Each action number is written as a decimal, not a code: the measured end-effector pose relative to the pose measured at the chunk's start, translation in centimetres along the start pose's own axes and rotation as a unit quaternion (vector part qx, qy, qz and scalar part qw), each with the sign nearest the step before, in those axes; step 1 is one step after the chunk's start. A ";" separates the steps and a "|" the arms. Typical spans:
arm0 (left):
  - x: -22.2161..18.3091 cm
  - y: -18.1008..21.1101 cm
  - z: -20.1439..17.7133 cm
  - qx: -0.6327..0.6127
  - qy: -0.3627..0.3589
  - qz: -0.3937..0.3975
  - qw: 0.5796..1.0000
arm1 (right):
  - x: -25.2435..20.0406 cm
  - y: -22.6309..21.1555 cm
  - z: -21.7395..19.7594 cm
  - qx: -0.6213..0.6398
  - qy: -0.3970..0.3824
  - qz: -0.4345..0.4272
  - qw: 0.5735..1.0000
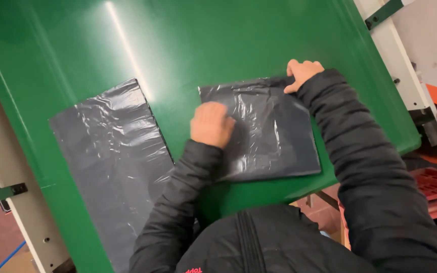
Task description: Folding black plastic bags on a conveyor belt and placing them into a storage crate.
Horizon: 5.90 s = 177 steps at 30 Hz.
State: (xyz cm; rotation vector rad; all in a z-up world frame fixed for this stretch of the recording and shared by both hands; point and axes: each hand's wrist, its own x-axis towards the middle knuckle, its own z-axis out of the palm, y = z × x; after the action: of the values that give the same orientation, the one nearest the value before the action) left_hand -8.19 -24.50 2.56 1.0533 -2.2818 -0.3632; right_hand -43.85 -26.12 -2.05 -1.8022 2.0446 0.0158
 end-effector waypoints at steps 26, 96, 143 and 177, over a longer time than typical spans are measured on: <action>-9.6 5.6 1.1 0.045 -0.011 -0.057 0.997 | -27.1 -13.7 3.7 0.027 0.357 -0.168 0.919; -48.9 -7.3 -16.2 0.361 0.140 0.078 0.919 | -32.4 -35.1 21.7 -0.199 0.227 -0.558 0.773; -23.6 -27.2 -12.2 -0.622 0.107 -0.392 0.670 | 1.5 -44.5 9.4 0.019 0.129 -0.241 0.962; -26.8 -22.2 -10.4 -0.511 -0.350 -0.234 0.749 | -26.5 -40.0 24.8 0.274 0.094 -0.382 0.878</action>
State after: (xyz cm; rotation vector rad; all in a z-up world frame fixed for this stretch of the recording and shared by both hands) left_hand 25.22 -18.48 -10.48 0.8859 -1.7337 -2.2249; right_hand 3.59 -0.67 -6.12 -2.1109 1.1153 -0.8959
